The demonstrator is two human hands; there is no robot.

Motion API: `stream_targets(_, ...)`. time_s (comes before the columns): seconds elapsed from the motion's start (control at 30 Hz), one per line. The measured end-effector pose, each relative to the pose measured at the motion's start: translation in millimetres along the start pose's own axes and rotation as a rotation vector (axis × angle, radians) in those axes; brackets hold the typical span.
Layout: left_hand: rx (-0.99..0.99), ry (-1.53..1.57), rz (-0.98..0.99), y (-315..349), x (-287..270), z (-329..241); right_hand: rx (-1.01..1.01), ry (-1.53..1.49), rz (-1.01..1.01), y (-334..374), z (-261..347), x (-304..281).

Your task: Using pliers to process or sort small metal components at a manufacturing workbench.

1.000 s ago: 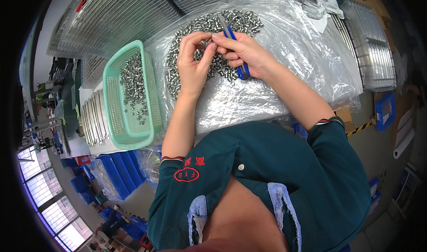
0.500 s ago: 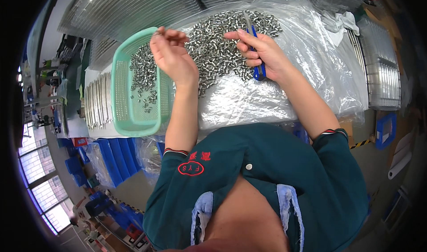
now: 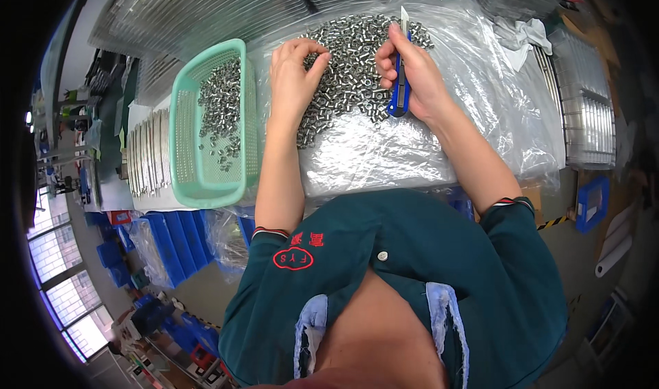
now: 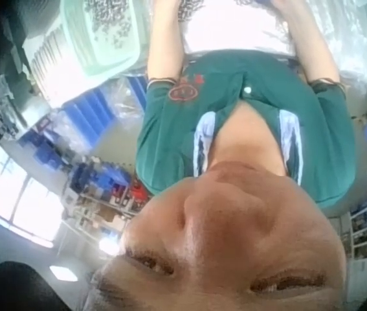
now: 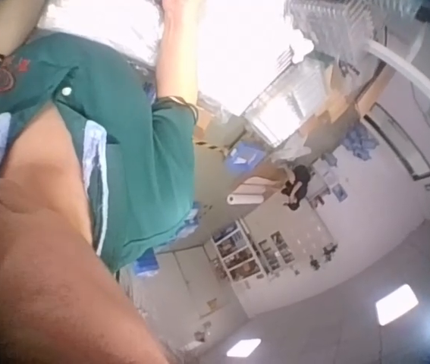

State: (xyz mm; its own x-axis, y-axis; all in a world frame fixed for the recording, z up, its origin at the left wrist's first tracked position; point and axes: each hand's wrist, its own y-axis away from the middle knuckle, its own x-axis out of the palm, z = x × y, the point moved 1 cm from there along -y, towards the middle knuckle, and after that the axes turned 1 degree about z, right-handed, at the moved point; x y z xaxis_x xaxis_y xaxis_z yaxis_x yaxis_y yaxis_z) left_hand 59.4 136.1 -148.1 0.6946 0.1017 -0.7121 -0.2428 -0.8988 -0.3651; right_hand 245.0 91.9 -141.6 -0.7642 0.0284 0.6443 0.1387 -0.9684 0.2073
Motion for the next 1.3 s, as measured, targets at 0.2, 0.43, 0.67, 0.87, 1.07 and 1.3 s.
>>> stream_targets(0.2, 0.127, -0.142, 0.085, 9.8, 15.0, -2.2, 0.01, -0.02, -0.015, 0.6, 1.6, 0.7)
stream_targets(0.43, 0.139, -0.112, 0.103, 10.3, 18.4, -4.1, 0.063, 0.036, -0.039, 1.3, -0.8, 2.9)
stream_targets(0.67, 0.18, 0.385, 0.005, 0.1, 9.8, -22.4, 0.071, 0.225, -0.01, 3.3, -2.0, 7.5)
stream_targets(0.87, 0.018, 0.783, 0.118, 3.3, 11.7, -28.2, 0.088, 0.181, 0.011, 5.8, -2.8, 10.6)
stream_targets(1.07, 0.163, 0.589, 0.057, 2.9, 11.8, -27.0, 0.079, 0.191, 0.012, 6.4, -3.2, 11.1)
stream_targets(1.3, 0.088, 0.62, -0.086, 5.6, 9.8, -36.7, 0.196, -0.011, 0.068, 1.7, -7.0, 4.3)
